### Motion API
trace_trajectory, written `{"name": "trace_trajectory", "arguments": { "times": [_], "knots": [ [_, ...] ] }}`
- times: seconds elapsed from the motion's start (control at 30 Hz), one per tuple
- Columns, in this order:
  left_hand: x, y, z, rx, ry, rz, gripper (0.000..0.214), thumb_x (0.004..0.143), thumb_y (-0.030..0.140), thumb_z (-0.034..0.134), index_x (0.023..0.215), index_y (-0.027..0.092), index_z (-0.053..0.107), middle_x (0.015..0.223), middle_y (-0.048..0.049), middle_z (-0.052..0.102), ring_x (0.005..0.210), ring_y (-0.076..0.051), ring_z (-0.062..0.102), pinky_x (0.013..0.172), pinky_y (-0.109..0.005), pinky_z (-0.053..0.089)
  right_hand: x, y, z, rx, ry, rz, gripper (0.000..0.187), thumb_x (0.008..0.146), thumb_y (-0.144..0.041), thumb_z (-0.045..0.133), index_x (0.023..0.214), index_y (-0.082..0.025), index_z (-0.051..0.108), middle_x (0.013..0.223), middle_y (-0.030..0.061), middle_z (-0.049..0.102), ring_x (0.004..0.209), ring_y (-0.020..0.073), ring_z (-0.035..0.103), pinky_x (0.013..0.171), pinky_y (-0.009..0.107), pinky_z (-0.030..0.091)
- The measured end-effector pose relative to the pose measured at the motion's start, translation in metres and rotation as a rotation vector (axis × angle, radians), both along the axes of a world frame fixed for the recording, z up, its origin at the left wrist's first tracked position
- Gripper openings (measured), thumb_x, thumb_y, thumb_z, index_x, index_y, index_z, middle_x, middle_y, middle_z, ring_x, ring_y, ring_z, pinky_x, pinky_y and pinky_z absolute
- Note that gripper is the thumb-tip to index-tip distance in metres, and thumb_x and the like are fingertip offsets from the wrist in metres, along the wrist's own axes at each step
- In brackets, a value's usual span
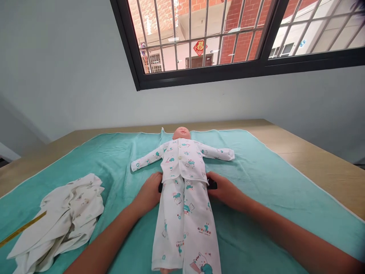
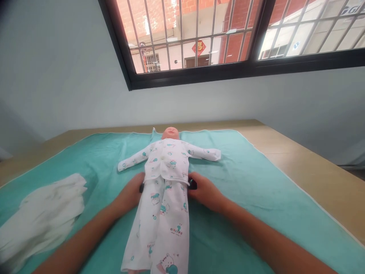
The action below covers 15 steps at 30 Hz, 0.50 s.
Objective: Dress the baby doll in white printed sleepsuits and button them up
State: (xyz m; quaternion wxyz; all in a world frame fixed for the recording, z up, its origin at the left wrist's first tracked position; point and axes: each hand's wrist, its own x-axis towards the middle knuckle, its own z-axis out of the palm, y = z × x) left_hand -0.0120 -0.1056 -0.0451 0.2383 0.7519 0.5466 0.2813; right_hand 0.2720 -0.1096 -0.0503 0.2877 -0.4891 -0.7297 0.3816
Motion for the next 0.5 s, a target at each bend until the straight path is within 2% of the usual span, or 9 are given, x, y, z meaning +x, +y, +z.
{"name": "trace_trajectory", "arguments": {
  "times": [0.1,0.2,0.27,0.37,0.5],
  "knots": [
    [0.006,-0.002,0.001,-0.133,-0.163,-0.001,0.03,0.078,0.036,0.064,0.103,0.019,0.063,0.105,-0.0066,0.068,0.095,-0.027,0.062,0.081,-0.037,0.05,-0.006,0.001,-0.004,0.004,0.109,-0.032,0.013,0.081,-0.028,0.057,0.089,-0.021,0.063,0.088,0.002,0.065,0.082,0.0211,0.058,0.074,0.035,0.048],
    [0.013,-0.005,0.006,-0.213,-0.347,0.014,0.034,0.074,0.034,0.068,0.105,0.019,0.062,0.108,-0.0052,0.069,0.099,-0.027,0.063,0.082,-0.036,0.051,-0.01,0.002,-0.003,0.016,0.253,0.026,0.016,0.082,-0.027,0.056,0.089,-0.021,0.068,0.101,0.0034,0.065,0.093,0.0228,0.058,0.085,0.037,0.048],
    [0.018,-0.009,0.012,-0.221,-0.427,0.106,0.039,0.074,0.033,0.07,0.108,0.019,0.058,0.112,-0.0068,0.068,0.1,-0.027,0.063,0.081,-0.035,0.051,-0.01,0.003,-0.001,-0.015,0.35,0.048,0.02,0.082,-0.026,0.056,0.096,-0.022,0.07,0.111,0.0029,0.064,0.1,0.0233,0.057,0.091,0.037,0.046],
    [0.023,-0.013,0.019,-0.231,-0.495,0.178,0.044,0.078,0.032,0.066,0.118,0.019,0.052,0.121,-0.0093,0.065,0.105,-0.026,0.062,0.083,-0.035,0.051,-0.008,0.004,0.0,-0.097,0.427,0.047,0.027,0.082,-0.025,0.057,0.106,-0.023,0.069,0.115,0.0013,0.065,0.104,0.024,0.058,0.095,0.038,0.045],
    [0.022,-0.01,0.017,-0.239,-0.476,0.133,0.042,0.082,0.031,0.062,0.122,0.02,0.053,0.125,-0.0091,0.062,0.111,-0.027,0.059,0.089,-0.038,0.049,-0.008,0.006,-0.001,-0.142,0.378,0.076,0.024,0.081,-0.025,0.058,0.1,-0.021,0.072,0.108,0.0015,0.069,0.1,0.0269,0.06,0.089,0.04,0.048]
  ]
}}
